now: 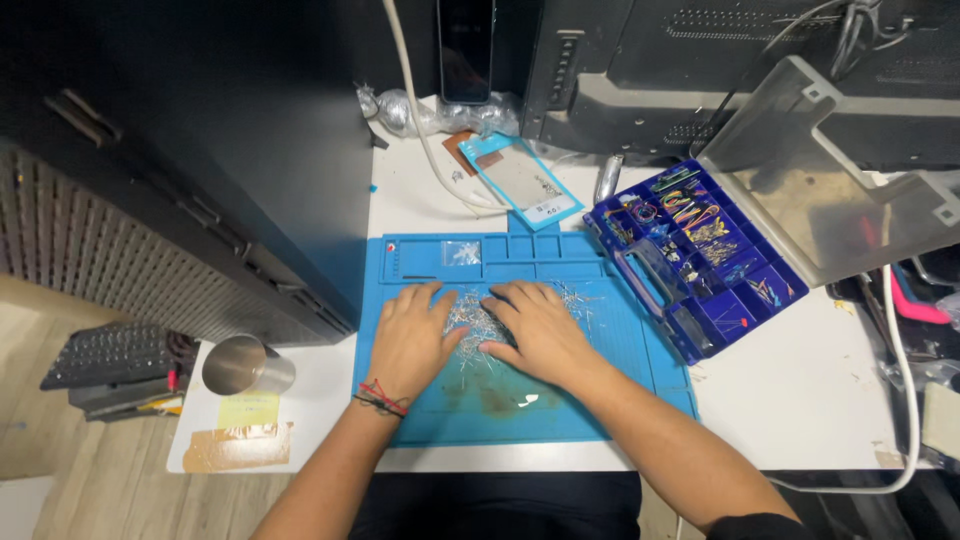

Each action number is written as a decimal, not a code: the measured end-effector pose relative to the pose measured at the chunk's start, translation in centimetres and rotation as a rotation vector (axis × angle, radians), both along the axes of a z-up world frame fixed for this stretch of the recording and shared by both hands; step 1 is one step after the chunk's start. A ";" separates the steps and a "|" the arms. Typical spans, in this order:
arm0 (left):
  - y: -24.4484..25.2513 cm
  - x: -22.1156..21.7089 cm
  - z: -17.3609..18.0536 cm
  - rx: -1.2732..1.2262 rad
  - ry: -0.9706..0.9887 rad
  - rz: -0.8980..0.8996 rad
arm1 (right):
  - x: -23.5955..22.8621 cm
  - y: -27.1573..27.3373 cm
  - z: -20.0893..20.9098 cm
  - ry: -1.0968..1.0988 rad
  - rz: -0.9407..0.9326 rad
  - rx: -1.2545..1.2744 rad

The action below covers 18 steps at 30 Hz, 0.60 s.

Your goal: The person sorts a pile of small metallic pins on a blue work mat, picking them up and placing them into compartments of a blue parts organizer. The person repeatedly handles the pins and transfers them into the organizer's sections.

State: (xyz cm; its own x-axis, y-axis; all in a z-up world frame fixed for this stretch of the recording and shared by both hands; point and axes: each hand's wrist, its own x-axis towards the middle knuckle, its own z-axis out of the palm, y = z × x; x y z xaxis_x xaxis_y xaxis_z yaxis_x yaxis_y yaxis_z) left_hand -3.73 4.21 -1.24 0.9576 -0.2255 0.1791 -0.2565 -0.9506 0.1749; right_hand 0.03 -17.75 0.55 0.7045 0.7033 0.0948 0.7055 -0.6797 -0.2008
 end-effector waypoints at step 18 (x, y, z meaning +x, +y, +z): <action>-1.1 4.9 0.4 -0.189 0.007 -0.350 | 1.2 -1.7 -1.2 0.118 -0.068 0.422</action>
